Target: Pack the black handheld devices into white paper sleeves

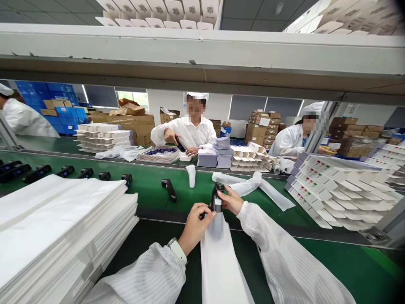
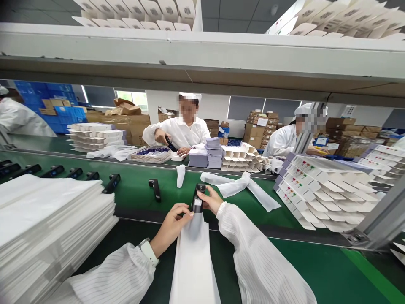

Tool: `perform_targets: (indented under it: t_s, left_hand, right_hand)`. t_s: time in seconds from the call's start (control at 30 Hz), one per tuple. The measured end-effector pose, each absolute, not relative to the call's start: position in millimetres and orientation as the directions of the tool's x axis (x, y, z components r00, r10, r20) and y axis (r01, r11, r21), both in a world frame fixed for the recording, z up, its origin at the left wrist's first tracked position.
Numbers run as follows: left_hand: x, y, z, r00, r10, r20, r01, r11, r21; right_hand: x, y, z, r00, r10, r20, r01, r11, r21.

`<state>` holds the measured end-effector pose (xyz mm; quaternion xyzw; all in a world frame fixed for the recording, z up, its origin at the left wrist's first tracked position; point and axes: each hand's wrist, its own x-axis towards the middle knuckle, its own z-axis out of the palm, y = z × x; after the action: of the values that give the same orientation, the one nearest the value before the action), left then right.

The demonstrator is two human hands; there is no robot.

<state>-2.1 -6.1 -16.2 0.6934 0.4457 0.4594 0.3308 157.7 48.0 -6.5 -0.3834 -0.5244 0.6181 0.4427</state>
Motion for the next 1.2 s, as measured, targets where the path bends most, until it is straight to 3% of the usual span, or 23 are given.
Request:
perform_targets:
  t_s: [0.17,0.27,0.33,0.43,0.53,0.67,0.8,0.93,1.03,1.2]
  left_hand:
    - [-3,-4,7,0.114,0.945,0.306,0.224,-0.324,0.919]
    - [-3,-2,12,0.114,0.939,0.326,0.224,-0.344,0.912]
    - [-4,0,8,0.128,0.932,0.338,0.251,-0.360,0.899]
    - [-11,4,-5,0.221,0.932,0.287,0.333,-0.349,0.876]
    - [-21,9,-16,0.394,0.904,0.164,0.412,-0.333,0.848]
    - [-28,15,-19,0.512,0.857,0.058,0.481,-0.343,0.807]
    - [-24,20,-20,0.515,0.857,0.008,0.541,-0.333,0.772]
    - [-20,25,-22,0.500,0.865,-0.041,0.584,-0.302,0.753]
    - [-19,26,-22,0.488,0.872,-0.046,0.597,-0.295,0.746]
    - [-22,25,-22,0.486,0.874,-0.003,0.609,-0.336,0.719]
  right_hand:
    - [152,30,-2,-0.588,0.805,-0.074,-0.008,-0.098,-0.995]
    - [148,24,1,-0.619,0.781,-0.089,0.098,-0.035,-0.995]
    - [151,32,7,-0.508,0.861,-0.032,0.132,0.041,-0.990]
    - [173,58,21,-0.205,0.971,0.126,0.172,0.162,-0.972]
    - [208,87,33,0.060,0.963,0.264,0.317,0.233,-0.919]
    - [232,111,25,0.172,0.920,0.352,0.563,0.202,-0.801]
    - [196,117,0,0.103,0.923,0.372,0.696,0.200,-0.689]
    - [123,112,-17,-0.180,0.936,0.304,0.701,0.339,-0.628]
    - [78,109,-27,-0.273,0.924,0.269,0.678,0.383,-0.628]
    - [71,118,-40,-0.228,0.947,0.225,0.626,0.320,-0.712]
